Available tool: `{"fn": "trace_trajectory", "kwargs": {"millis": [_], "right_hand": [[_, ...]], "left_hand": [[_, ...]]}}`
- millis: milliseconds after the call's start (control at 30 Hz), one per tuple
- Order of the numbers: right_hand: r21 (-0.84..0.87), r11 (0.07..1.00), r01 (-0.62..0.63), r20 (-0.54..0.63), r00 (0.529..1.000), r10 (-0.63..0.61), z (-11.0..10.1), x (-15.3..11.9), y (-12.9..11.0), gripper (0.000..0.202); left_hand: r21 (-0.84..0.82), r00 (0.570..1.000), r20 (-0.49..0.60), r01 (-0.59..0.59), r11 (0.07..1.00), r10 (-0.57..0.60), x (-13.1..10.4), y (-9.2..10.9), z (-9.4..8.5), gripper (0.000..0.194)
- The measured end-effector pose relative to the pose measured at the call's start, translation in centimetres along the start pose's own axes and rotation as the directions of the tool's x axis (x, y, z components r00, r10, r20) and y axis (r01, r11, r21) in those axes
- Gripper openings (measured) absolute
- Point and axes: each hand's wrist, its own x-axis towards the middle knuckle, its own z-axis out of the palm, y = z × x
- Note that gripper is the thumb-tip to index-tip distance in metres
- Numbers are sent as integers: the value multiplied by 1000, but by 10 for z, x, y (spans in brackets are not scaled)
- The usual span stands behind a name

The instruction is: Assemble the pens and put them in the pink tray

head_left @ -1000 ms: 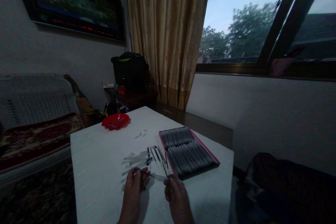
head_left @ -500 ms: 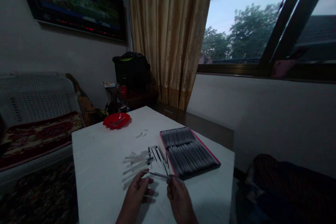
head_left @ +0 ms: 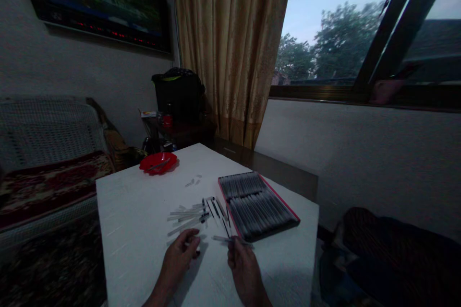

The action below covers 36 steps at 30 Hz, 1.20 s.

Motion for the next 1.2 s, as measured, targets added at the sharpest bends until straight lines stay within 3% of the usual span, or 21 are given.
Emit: {"fn": "trace_trajectory", "kwargs": {"millis": [67,133,233,333,433,500,567,667,733,900,1200], "right_hand": [[45,998,-39,-49,998,42,0,0,-1,46],[63,997,-51,-56,997,54,1,1,-1,45],[67,997,-46,-51,997,50,0,2,-1,45],[52,997,-49,-42,998,52,-1,2,0,45],[39,998,-48,-37,998,49,-2,2,1,45],[33,999,-42,-31,999,43,-3,2,1,45],[19,999,-29,-15,999,30,-3,2,2,45],[-14,1000,-7,10,1000,7,-3,1,4,45],[-33,999,7,27,1000,-6,-4,1,5,45],[-86,996,33,85,996,-25,-5,4,8,43],[-152,982,114,162,983,-90,-6,7,14,38]], "left_hand": [[193,992,13,-126,973,126,0,-8,-10,30],[371,967,114,-254,893,227,-3,-14,-15,22],[557,945,241,-323,765,223,-8,-16,-13,24],[631,948,249,-315,709,200,-9,-11,-8,23],[516,952,202,-305,800,232,-8,-5,-4,18],[314,968,135,-246,917,213,-7,-3,-1,15],[64,992,76,-108,992,103,-6,-1,3,23],[-250,994,63,97,963,-84,-6,2,10,42],[-376,987,75,162,912,-145,-8,5,14,51],[-473,975,71,220,853,-211,-13,9,17,51],[-452,972,59,228,863,-226,-11,5,17,47]]}}
